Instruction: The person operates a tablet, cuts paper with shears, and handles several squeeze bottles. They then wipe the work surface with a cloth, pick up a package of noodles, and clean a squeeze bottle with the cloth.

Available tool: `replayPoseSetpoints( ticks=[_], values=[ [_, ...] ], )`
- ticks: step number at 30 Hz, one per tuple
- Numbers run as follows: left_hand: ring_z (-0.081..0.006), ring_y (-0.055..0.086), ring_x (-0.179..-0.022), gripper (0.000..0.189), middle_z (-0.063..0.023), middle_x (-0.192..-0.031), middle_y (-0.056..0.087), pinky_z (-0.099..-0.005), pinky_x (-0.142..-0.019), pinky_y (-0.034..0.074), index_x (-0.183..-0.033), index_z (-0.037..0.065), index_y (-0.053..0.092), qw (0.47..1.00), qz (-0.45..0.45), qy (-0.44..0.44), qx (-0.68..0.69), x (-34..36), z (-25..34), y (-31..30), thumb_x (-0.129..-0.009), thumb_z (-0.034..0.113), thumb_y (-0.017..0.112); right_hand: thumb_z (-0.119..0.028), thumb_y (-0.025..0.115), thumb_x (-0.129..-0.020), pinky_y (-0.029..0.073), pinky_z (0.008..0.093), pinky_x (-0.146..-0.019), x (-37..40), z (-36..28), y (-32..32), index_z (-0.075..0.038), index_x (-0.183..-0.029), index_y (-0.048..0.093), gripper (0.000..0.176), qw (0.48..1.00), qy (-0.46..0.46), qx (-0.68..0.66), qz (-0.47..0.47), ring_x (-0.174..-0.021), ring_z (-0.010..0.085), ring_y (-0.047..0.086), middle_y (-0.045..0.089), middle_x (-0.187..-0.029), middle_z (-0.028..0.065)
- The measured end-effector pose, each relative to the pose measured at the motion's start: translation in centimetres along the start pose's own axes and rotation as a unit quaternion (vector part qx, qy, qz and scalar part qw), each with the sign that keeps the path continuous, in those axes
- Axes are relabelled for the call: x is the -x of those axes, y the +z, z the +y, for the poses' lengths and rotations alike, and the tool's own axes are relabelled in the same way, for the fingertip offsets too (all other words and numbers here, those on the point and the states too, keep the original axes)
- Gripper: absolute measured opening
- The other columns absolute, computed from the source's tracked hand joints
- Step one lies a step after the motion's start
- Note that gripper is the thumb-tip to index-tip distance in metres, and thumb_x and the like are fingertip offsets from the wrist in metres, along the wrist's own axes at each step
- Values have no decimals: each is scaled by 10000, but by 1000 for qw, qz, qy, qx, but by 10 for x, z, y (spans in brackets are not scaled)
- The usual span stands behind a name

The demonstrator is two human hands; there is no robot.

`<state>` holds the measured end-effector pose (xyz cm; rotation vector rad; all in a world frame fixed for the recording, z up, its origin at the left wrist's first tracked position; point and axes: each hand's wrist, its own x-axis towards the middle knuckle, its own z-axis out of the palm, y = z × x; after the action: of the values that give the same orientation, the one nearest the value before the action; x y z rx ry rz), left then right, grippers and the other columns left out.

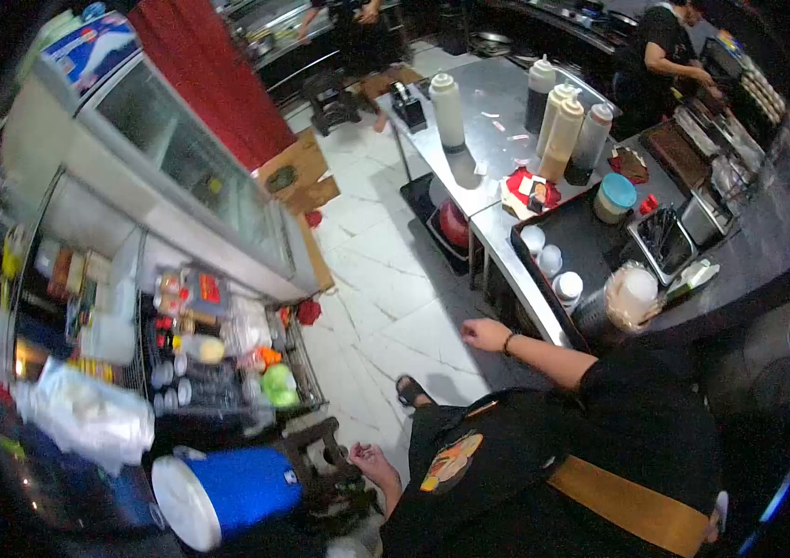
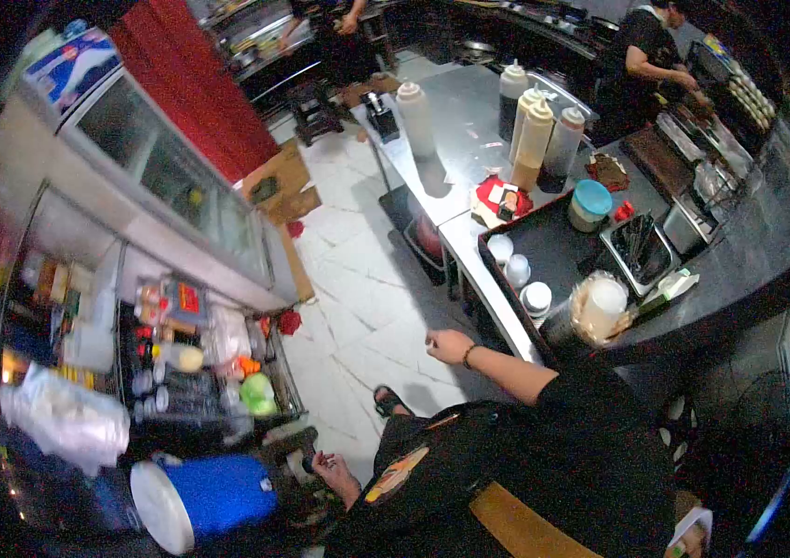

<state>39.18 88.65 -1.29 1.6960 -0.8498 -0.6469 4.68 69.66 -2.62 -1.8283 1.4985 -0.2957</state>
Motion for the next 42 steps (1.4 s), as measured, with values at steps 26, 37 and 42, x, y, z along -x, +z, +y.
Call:
replayPoseSetpoints(
  ticks=[26,37,42],
  values=[
    [-145,486,-846,445,-68,-995,502,-268,-744,419,-1231,41,363,876,-448,179,6,-491,134,404,-838,69,568,-175,709,-679,386,394,-913,-162,71,-262,3,-1176,419,602,569,305,70,761,-1037,340,483,496,-1104,183],
    [-105,485,-779,458,-36,-970,517,-228,-615,394,-1222,66,377,791,-585,172,-48,-465,174,522,-811,65,581,-293,800,-584,447,390,-861,-173,152,-340,-16,-1165,442,736,519,377,-123,757,-1004,320,573,592,-1073,184],
    [-114,480,-787,464,-43,-966,514,-240,-627,409,-1224,74,370,797,-582,165,-9,-502,193,580,-812,54,582,-221,744,-698,433,336,-870,-135,136,-335,-12,-1160,468,578,572,217,-151,777,-989,214,568,599,-1075,108]
  ],
)
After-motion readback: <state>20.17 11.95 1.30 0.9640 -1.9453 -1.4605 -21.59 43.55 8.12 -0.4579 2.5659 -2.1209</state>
